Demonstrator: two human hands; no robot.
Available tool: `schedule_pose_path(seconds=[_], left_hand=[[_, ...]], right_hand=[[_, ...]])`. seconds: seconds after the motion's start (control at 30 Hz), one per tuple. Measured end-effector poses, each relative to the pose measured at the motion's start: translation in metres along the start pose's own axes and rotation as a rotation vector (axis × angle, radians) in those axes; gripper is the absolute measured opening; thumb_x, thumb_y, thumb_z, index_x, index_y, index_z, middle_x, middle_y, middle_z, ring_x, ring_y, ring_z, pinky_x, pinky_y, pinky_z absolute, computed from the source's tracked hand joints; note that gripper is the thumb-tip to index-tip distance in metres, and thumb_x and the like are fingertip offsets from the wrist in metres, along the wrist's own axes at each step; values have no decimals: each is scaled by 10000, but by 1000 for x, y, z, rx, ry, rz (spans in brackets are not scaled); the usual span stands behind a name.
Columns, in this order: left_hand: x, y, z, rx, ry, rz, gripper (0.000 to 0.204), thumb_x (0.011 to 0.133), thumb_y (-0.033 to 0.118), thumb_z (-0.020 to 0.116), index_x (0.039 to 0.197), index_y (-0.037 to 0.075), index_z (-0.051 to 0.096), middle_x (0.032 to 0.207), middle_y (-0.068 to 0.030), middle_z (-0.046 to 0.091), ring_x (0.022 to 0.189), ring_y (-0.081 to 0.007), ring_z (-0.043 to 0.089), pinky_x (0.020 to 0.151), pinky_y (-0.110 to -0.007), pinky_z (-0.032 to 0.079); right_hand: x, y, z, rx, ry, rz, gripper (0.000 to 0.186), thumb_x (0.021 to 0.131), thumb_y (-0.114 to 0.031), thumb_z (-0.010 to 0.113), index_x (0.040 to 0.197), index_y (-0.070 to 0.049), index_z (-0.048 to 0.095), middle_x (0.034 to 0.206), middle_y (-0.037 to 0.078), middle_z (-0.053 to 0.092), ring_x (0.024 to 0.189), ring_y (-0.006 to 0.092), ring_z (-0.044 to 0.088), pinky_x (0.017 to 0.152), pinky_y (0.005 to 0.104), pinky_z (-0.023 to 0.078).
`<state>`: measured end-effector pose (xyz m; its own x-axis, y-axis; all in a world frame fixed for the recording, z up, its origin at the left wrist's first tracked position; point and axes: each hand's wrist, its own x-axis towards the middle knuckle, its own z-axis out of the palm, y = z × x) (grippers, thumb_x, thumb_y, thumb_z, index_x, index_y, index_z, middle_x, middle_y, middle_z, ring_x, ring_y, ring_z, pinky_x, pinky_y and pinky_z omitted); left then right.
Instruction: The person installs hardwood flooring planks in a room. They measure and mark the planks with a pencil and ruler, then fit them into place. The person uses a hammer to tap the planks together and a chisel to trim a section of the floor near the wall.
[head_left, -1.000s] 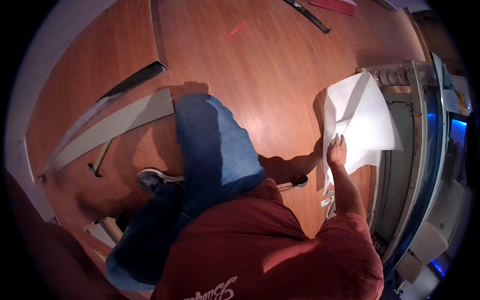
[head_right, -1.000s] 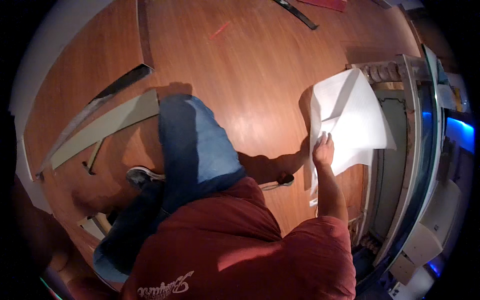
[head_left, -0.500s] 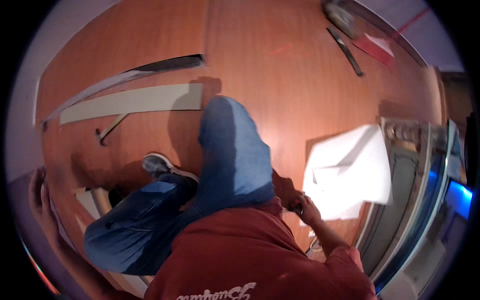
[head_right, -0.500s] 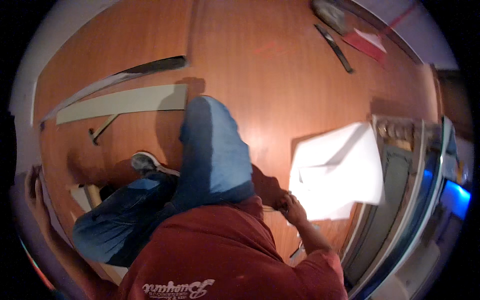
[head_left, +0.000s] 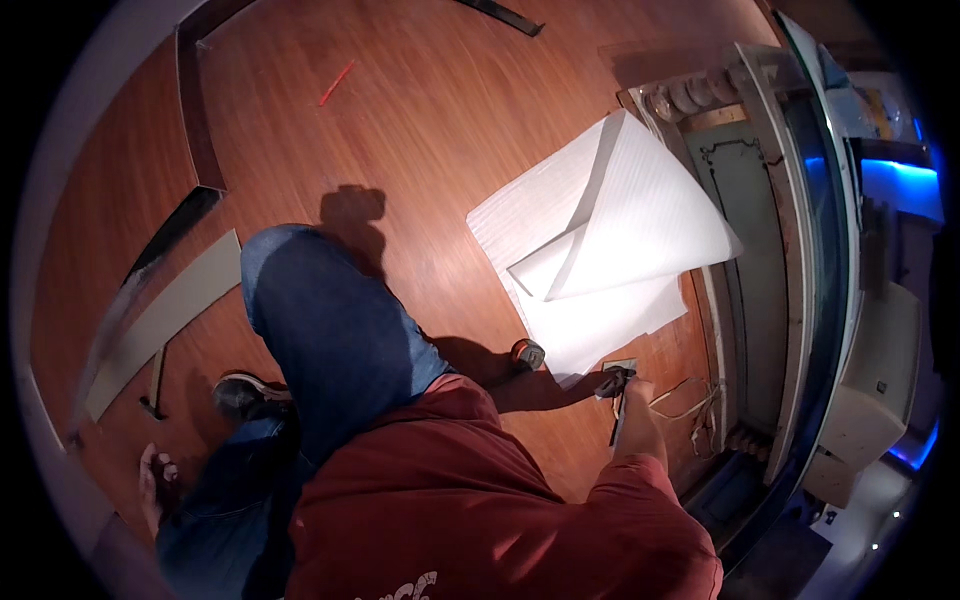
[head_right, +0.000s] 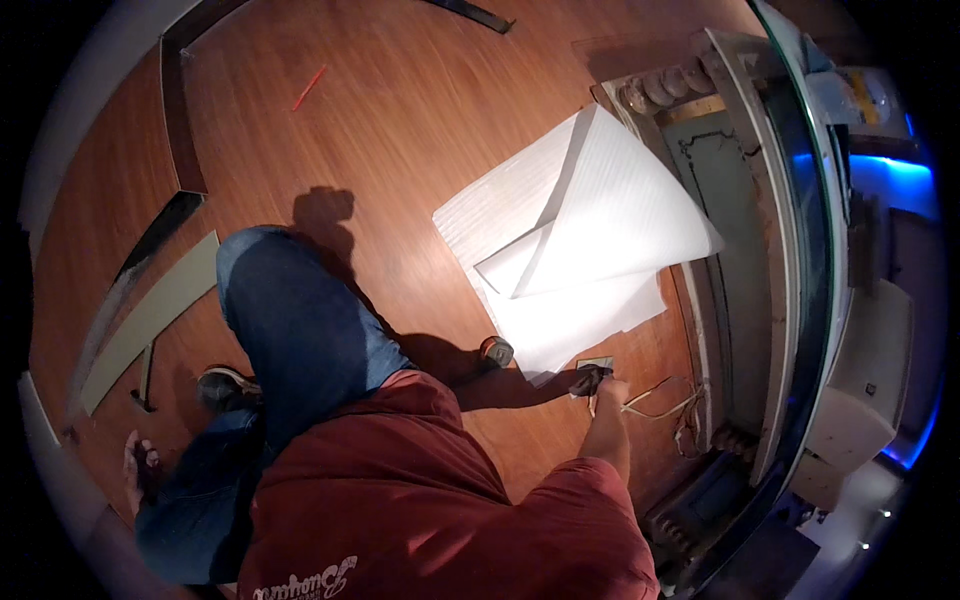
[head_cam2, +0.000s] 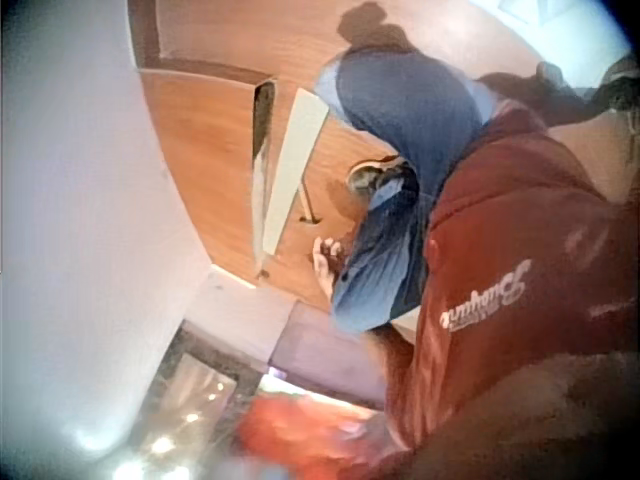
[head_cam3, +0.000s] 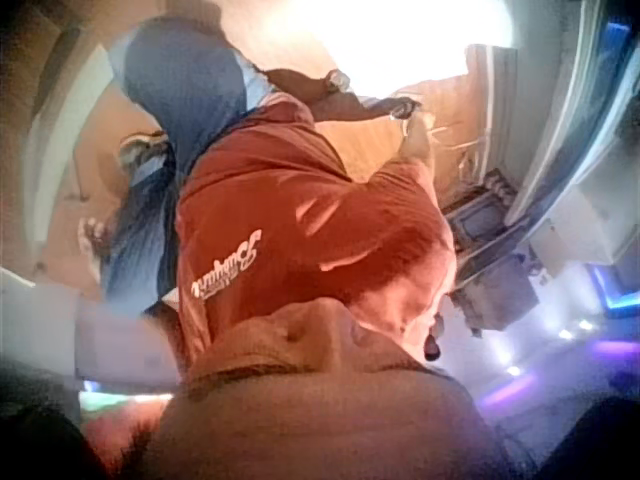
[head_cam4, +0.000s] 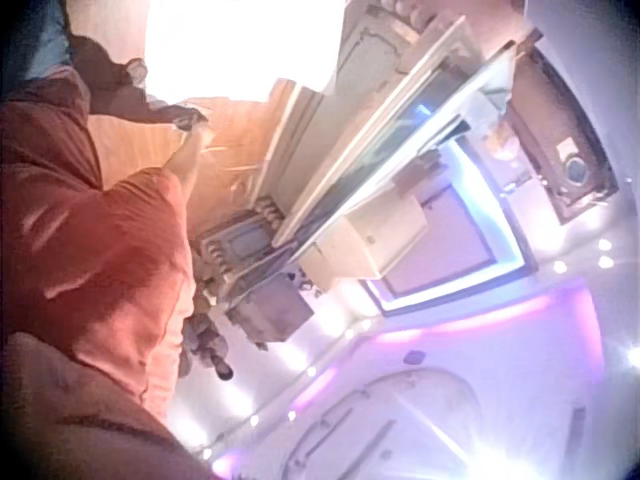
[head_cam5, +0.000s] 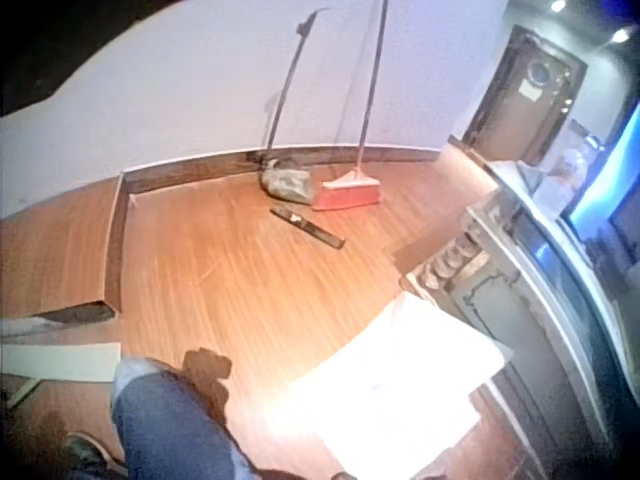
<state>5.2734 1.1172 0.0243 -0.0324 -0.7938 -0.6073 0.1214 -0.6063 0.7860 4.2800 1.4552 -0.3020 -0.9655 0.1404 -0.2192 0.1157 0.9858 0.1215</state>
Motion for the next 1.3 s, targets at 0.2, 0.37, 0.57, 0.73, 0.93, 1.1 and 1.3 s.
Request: schedule_pose_path(seconds=[0.2, 0.37, 0.57, 0.73, 0.93, 1.1, 1.3], left_hand=[[-11, 26, 54, -13, 59, -72, 542, 996, 374, 702, 1406, 48, 563, 1178, -59, 659, 1070, -188, 640, 930, -298, 499], [-30, 42, 102, -75, 65, -50, 473, 1036, 318, 645, 1357, -24, 584, 1179, -124, 698, 1072, -216, 678, 965, -342, 524], [-18, 52, 91, 77, -130, 18, 415, 1094, 275, 539, 1368, -34, 579, 1213, -129, 693, 1108, -205, 681, 980, -316, 521], [-1, 61, 88, 176, -269, -3, 403, 1104, 286, 517, 1379, 2, 588, 1244, -114, 682, 1134, -194, 668, 990, -309, 507], [61, 43, 80, 176, -480, -38, 404, 1102, 282, 520, 1376, -7, 586, 1237, -125, 669, 1134, -186, 649, 1000, -331, 503], [170, -15, 80, 402, -562, 14, 484, 1111, 374, 487, 1438, 21, 539, 1267, -129, 660, 1145, -191, 649, 983, -342, 525], [264, -67, 106, -537, -372, -62, 635, 1071, 588, 465, 1421, 61, 515, 1206, -125, 715, 1071, -185, 647, 825, -350, 491]], right_hand=[[8, -42, 30, 53, -106, -103, 598, 931, -437, 701, 1303, 30, 675, 1304, 268, 676, 1222, 383, 656, 1024, 468, 532], [-34, -123, 10, 33, -444, -268, 492, 949, -359, 639, 1234, 39, 690, 1193, 272, 713, 1102, 397, 704, 969, 472, 559], [-62, -173, -44, -361, -525, -472, 407, 939, -285, 601, 1171, 33, 707, 1122, 281, 725, 1039, 410, 719, 934, 482, 572], [-98, -240, -154, -807, -460, -638, 347, 931, -223, 570, 1118, 27, 720, 1063, 289, 734, 986, 422, 732, 906, 491, 582], [-351, -346, -314, -354, 111, -1635, 345, 975, -154, 551, 1268, -1, 654, 953, 252, 713, 807, 360, 721, 732, 472, 556], [-593, -379, -337, 87, -443, -1857, 459, 914, 16, 585, 1372, 46, 593, 1080, 228, 698, 845, 330, 671, 796, 379, 547], [-735, -397, -219, -172, -589, -2473, 627, 788, 21, 638, 1412, -20, 588, 982, 202, 678, 896, 368, 668, 831, 439, 557]])
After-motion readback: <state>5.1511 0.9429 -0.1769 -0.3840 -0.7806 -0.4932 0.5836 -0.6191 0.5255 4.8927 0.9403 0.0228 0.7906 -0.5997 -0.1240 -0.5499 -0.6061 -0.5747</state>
